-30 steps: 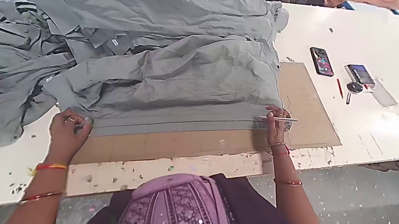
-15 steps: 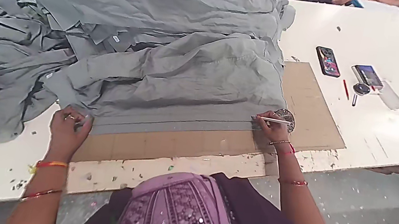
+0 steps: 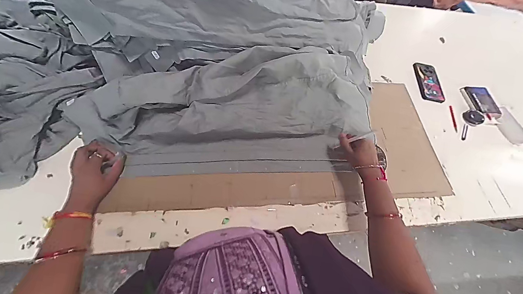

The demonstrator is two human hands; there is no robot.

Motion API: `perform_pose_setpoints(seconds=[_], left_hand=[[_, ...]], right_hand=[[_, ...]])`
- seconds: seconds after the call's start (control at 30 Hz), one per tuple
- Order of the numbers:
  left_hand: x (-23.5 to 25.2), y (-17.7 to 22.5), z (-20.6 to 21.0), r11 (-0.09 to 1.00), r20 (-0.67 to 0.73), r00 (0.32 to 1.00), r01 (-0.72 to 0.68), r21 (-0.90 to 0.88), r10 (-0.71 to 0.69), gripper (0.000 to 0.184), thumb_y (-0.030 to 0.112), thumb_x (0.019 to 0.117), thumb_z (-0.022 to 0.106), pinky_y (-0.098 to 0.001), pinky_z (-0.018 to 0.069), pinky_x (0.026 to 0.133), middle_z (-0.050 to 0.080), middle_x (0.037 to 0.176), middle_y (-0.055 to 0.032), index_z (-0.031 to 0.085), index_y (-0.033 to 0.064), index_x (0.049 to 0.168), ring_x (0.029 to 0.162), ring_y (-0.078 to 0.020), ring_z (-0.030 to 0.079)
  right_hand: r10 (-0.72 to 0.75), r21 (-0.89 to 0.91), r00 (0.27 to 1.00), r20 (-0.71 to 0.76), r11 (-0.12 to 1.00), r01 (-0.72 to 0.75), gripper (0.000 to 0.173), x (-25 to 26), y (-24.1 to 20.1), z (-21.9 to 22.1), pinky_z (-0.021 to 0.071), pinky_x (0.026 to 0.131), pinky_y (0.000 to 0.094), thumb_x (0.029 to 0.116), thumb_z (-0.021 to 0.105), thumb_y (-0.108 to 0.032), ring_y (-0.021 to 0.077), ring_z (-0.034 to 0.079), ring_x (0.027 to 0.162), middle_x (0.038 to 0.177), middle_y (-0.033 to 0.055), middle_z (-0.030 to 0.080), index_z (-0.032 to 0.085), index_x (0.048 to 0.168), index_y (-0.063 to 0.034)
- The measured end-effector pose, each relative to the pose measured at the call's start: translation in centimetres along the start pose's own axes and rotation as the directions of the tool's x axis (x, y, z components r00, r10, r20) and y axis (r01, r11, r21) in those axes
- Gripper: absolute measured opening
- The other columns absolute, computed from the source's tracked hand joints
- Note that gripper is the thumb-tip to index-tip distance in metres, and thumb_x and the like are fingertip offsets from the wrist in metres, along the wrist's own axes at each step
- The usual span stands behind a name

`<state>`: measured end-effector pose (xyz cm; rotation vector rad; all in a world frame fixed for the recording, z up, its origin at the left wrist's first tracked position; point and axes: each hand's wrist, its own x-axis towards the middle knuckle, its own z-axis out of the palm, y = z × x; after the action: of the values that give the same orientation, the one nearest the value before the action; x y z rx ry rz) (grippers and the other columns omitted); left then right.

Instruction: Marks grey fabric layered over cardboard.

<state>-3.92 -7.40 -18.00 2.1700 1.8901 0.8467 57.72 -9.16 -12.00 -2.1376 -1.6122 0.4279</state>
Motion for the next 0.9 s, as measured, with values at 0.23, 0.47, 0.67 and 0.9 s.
perform_pose_setpoints(seconds=[0.23,0.47,0.67,0.9], left_hand=[[0.1,0.3,0.0,1.000,-0.017,1.000,0.000,-0.004,0.000,0.051,0.031,0.0932,0.055,-0.0634,0.0388,0.106,0.051,0.127,-0.0465,0.062,-0.0193,0.098,0.124,-0.0614,0.049],[0.2,0.1,0.2,1.000,-0.021,1.000,0.022,-0.004,-0.022,0.044,0.026,0.0918,0.057,-0.0704,0.0377,0.104,0.054,0.126,-0.0440,0.063,-0.0174,0.095,0.122,-0.0621,0.051],[-0.3,0.2,-0.3,0.968,-0.160,0.955,0.245,-0.044,-0.249,0.066,0.037,0.0940,0.050,-0.0733,0.0226,0.115,0.041,0.147,-0.0411,0.053,-0.0137,0.135,0.139,-0.0612,0.036],[1.5,1.9,-2.6,0.786,0.045,0.806,0.586,-0.198,-0.590,0.044,0.018,0.1006,0.063,-0.0669,0.0212,0.119,0.044,0.150,-0.0365,0.060,-0.0147,0.129,0.143,-0.0504,0.039]], right_hand=[[0.029,0.040,0.914,-0.405,0.999,-0.013,0.029,-1.7,3.8,-0.6,0.0377,0.105,0.0660,0.0930,0.054,0.002,0.0562,0.051,0.124,0.131,0.0387,0.056,0.069,0.117,0.0087],[0.080,-0.334,0.976,-0.204,0.931,-0.146,0.037,-0.9,5.6,-0.7,0.0331,0.108,0.0717,0.1000,0.056,-0.024,0.0547,0.045,0.136,0.139,0.0332,0.056,0.069,0.125,0.0007],[0.341,-0.144,0.857,-0.386,0.896,-0.421,0.072,2.5,11.8,-4.0,0.0298,0.112,0.0717,0.0993,0.063,-0.043,0.0617,0.037,0.139,0.146,0.0447,0.041,0.049,0.142,0.0123],[0.154,0.056,0.987,0.048,0.986,-0.157,0.040,-0.8,0.0,0.3,0.0497,0.091,0.0595,0.0966,0.069,-0.022,0.0448,0.067,0.099,0.101,0.0340,0.068,0.067,0.107,0.0161]])
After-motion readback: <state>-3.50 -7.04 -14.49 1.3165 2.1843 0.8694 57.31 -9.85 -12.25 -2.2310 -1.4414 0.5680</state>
